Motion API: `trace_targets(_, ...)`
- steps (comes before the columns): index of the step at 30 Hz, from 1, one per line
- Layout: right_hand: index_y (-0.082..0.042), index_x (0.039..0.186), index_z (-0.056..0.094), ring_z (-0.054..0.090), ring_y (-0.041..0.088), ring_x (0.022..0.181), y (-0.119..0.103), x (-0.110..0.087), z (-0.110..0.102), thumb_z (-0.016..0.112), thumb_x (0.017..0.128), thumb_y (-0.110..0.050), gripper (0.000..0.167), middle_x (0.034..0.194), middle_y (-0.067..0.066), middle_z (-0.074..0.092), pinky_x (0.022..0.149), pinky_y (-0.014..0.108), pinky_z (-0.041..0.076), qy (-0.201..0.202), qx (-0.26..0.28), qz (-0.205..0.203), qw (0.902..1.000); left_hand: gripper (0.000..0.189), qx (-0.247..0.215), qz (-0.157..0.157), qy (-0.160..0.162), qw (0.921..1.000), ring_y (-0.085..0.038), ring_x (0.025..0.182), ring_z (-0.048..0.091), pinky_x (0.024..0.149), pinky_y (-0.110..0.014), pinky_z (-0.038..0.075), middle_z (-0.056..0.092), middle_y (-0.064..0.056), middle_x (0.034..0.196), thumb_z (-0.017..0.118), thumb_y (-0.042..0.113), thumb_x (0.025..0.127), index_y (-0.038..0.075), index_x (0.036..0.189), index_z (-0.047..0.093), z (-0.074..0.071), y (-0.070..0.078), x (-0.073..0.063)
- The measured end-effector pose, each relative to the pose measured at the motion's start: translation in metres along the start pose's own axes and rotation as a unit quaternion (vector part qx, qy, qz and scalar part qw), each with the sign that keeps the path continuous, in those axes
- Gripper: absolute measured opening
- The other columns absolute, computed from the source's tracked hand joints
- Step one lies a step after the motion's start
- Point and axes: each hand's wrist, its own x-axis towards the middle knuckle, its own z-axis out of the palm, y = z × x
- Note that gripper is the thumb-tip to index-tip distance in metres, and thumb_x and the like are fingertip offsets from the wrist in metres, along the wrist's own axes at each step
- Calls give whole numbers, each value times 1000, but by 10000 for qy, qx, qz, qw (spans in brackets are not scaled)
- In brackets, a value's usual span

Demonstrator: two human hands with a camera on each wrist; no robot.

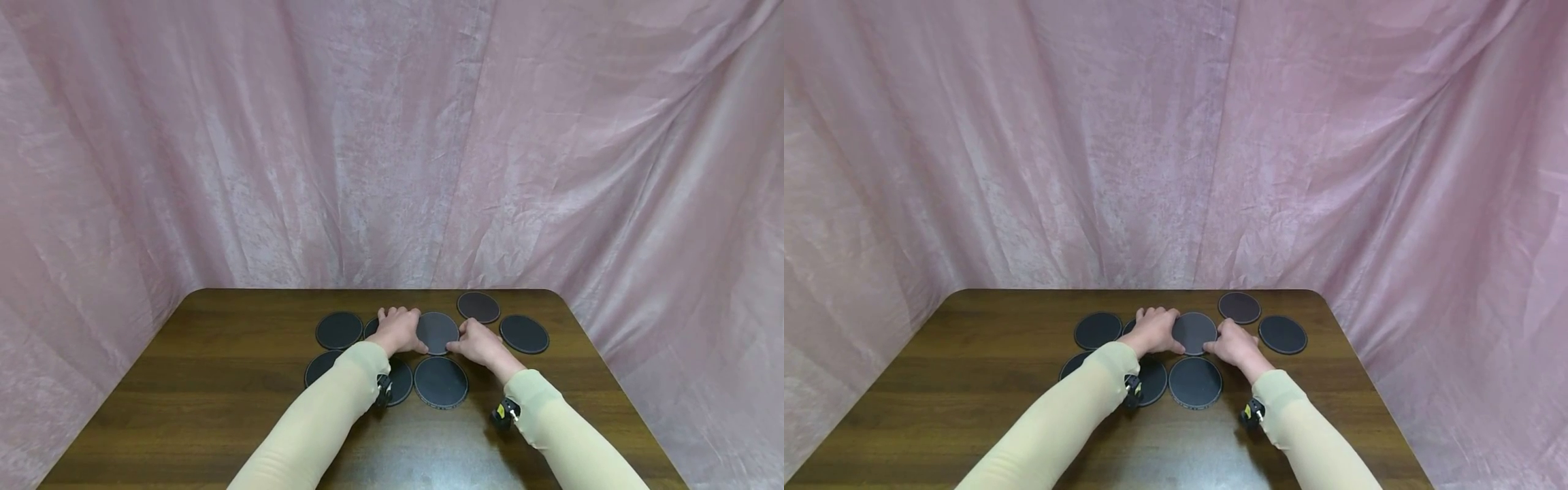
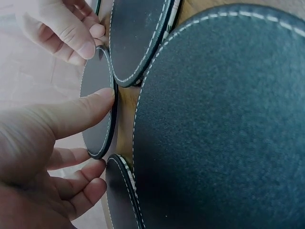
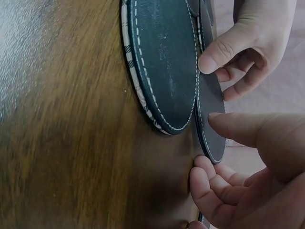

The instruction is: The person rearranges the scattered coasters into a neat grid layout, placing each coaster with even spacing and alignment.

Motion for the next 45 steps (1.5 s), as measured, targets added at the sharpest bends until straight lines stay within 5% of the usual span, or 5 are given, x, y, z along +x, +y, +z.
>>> trace_targets(5,-14,105,71,65,20,77,-4,-2,1,93,87,-43,40,79,-6,71,87,58,41,41,-156,-19,9999,78,65,3,-30,10000,-43,146,47,128,-67,21,61,-15,151,96,46,88,12,151,65,0,-1,-1)
trace_targets(12,-10,108,68,65,21,81,-28,-27,-9,92,88,-39,43,83,-4,70,88,57,40,139,-471,-23,9988,83,-57,-83,-164,9998,-45,148,45,127,-72,18,59,-16,154,98,48,85,12,152,65,22,-14,27)
trace_targets(21,-10,106,71,64,20,80,-21,-19,-4,89,89,-40,39,83,-4,69,86,58,43,81,-695,-123,9975,76,110,-102,-129,9998,-42,149,46,129,-70,18,59,-15,153,94,49,89,13,150,67,1,-1,-2)
trace_targets(35,-4,122,72,69,23,94,-16,-14,1,88,92,-40,49,95,-3,72,95,64,48,70,-838,-202,9962,74,501,-85,-295,9983,-39,153,41,131,-66,17,53,-15,158,86,52,96,12,154,63,2,0,-5)
trace_targets(45,-10,109,74,65,19,84,-18,-13,0,90,89,-40,39,84,-6,69,89,59,48,129,-896,-191,9957,75,520,-99,-464,9975,-42,155,38,132,-65,16,51,-18,160,86,49,97,9,155,62,9,-1,6)
